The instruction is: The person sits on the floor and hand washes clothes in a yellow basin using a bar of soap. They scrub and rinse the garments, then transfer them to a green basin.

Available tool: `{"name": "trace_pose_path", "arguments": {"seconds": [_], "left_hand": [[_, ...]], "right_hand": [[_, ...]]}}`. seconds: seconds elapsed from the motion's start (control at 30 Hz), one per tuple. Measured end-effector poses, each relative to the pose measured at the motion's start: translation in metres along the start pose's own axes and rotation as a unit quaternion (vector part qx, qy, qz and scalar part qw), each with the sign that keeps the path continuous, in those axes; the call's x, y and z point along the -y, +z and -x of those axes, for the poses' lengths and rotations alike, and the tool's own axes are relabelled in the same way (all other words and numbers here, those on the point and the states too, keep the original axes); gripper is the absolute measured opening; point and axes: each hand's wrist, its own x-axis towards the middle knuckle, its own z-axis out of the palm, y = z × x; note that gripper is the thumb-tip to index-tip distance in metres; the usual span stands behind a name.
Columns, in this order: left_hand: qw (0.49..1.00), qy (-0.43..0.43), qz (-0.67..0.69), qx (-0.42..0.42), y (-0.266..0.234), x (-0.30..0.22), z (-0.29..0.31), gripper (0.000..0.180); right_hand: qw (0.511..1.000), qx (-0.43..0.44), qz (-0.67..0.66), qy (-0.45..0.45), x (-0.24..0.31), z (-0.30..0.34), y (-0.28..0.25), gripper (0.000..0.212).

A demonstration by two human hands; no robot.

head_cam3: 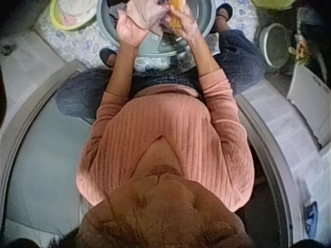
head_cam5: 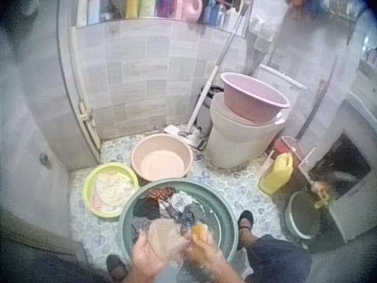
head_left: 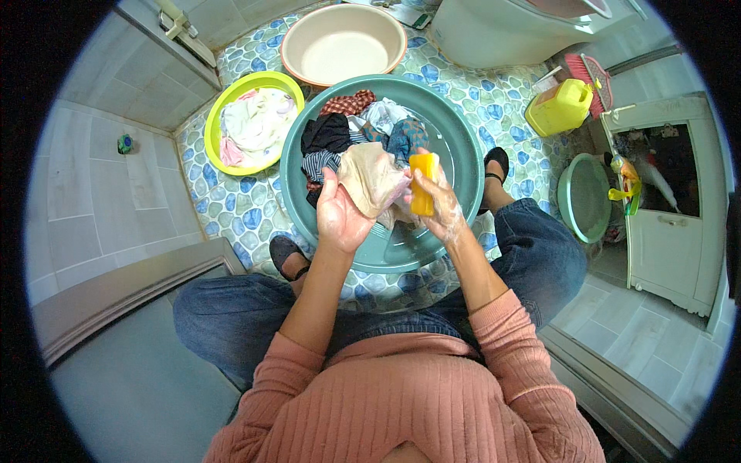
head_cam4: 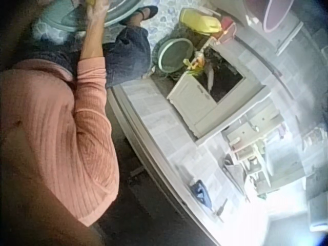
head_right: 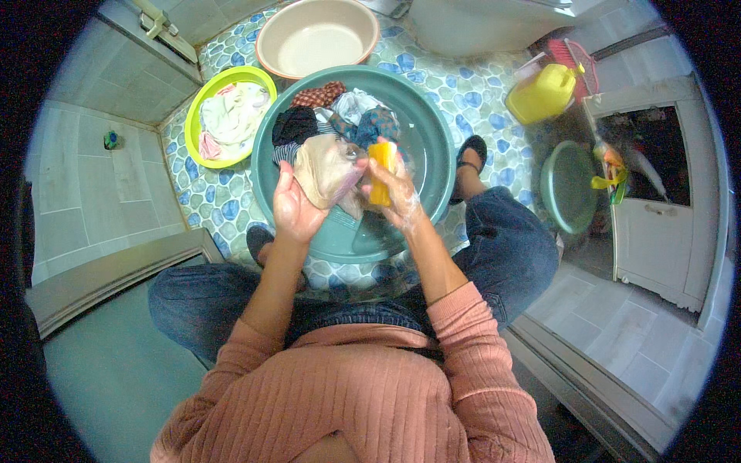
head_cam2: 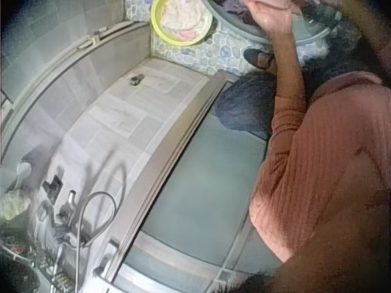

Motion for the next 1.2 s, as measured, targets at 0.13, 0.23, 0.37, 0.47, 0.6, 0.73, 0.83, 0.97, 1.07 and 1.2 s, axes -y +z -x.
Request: {"name": "trace_pose_path", "arguments": {"seconds": [0.13, 0.23, 0.37, 0.47, 0.6, 0.73, 0.83, 0.97, 1.07, 1.2], "left_hand": [[0.990, -0.024, 0.115, 0.082, -0.022, -0.003, -0.002, 0.069], [0.999, 0.012, 0.027, 0.013, -0.014, -0.006, -0.004, 0.068], [0.996, 0.056, -0.068, -0.002, -0.020, -0.004, -0.005, 0.063], [0.983, 0.093, -0.142, -0.070, -0.028, 0.008, -0.006, 0.057], [0.983, 0.086, -0.093, -0.134, -0.035, 0.030, -0.002, 0.051], [0.968, -0.021, -0.064, -0.243, -0.046, 0.035, 0.005, 0.063], [0.990, -0.078, -0.019, -0.116, -0.031, 0.052, 0.013, 0.070], [0.997, -0.050, -0.032, -0.039, -0.020, 0.049, 0.005, 0.061], [0.995, 0.017, -0.070, -0.062, -0.020, 0.038, -0.005, 0.050], [0.995, 0.064, -0.066, -0.045, -0.018, 0.031, -0.011, 0.050]], "right_hand": [[0.993, 0.049, -0.103, 0.044, -0.016, 0.015, 0.008, 0.059], [0.993, 0.060, -0.093, 0.041, -0.019, 0.029, 0.013, 0.066], [0.996, 0.015, -0.085, 0.007, -0.019, 0.037, 0.019, 0.073], [0.997, 0.014, -0.078, -0.013, -0.012, 0.042, 0.025, 0.074], [0.996, 0.012, -0.082, -0.026, -0.010, 0.042, 0.029, 0.075], [0.996, 0.016, -0.082, -0.042, -0.006, 0.039, 0.021, 0.075], [0.995, 0.009, -0.093, -0.042, -0.006, 0.037, 0.022, 0.077], [0.997, 0.020, -0.067, -0.014, -0.007, 0.041, 0.018, 0.076], [1.000, -0.015, 0.022, 0.001, -0.009, 0.044, 0.015, 0.073], [0.944, -0.129, 0.285, -0.102, -0.010, 0.040, 0.008, 0.066]]}}
